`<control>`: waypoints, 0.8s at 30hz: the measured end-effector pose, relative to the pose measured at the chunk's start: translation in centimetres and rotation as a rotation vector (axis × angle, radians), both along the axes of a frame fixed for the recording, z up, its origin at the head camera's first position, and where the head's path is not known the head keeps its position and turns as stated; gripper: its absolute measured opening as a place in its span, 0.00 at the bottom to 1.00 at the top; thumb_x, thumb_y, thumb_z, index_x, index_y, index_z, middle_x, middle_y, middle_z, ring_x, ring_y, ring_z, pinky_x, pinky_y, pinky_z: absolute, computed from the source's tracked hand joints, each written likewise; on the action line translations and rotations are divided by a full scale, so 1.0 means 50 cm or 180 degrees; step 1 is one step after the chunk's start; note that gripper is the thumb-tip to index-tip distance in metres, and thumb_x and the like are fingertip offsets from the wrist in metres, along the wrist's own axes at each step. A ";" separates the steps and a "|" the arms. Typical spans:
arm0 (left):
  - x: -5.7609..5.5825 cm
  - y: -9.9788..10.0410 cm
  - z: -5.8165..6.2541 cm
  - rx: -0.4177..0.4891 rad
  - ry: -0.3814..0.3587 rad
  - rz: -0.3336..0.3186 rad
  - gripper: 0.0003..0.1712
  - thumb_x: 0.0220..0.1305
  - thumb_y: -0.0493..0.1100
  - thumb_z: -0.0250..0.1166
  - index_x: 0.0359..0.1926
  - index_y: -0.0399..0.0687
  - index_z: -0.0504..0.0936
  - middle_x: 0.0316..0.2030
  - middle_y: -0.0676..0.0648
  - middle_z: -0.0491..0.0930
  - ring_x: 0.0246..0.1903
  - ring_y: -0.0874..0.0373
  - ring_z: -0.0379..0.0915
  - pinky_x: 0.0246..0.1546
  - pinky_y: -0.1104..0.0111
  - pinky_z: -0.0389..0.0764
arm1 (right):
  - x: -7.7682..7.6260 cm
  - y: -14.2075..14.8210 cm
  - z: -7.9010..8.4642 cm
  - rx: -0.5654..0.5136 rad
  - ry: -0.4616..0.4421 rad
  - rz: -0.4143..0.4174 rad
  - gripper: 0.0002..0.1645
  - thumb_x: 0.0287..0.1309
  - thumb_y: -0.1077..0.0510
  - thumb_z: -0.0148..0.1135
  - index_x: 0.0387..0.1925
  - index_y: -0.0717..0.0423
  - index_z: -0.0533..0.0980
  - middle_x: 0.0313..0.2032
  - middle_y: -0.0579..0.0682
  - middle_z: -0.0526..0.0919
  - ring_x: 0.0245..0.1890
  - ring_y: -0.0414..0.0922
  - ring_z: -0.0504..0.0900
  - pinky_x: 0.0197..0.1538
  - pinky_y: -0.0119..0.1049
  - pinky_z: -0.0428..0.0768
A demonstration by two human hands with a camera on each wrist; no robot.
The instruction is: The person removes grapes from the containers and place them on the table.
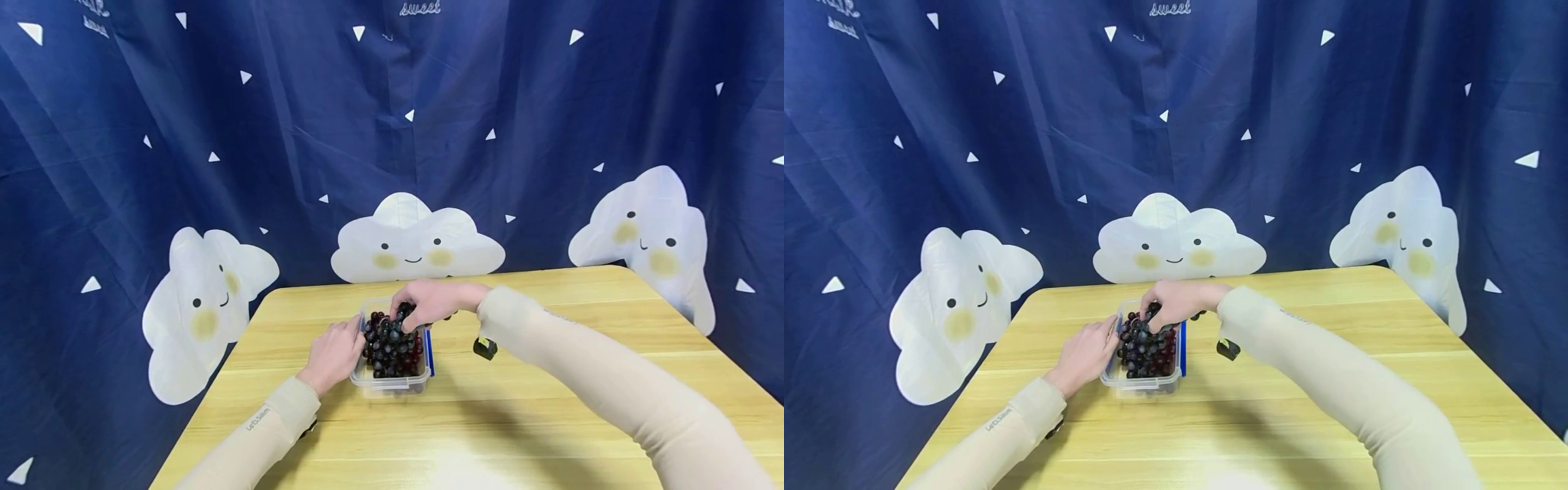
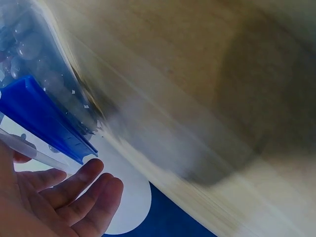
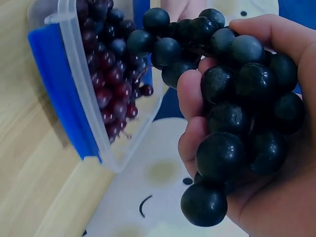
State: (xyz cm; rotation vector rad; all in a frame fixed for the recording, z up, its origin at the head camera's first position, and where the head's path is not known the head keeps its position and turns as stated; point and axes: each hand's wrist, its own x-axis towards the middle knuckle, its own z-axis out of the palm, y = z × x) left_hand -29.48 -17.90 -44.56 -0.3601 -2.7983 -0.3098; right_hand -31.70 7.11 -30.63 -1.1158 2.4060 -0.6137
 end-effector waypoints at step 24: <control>0.004 0.003 0.006 0.0021 -0.0101 0.0024 0.29 0.73 0.50 0.51 0.70 0.48 0.71 0.49 0.41 0.85 0.47 0.44 0.81 0.38 0.47 0.83 | -0.055 0.128 -0.010 -0.0381 0.0001 -0.0818 0.19 0.62 0.55 0.64 0.53 0.53 0.80 0.44 0.48 0.85 0.29 0.49 0.84 0.37 0.40 0.84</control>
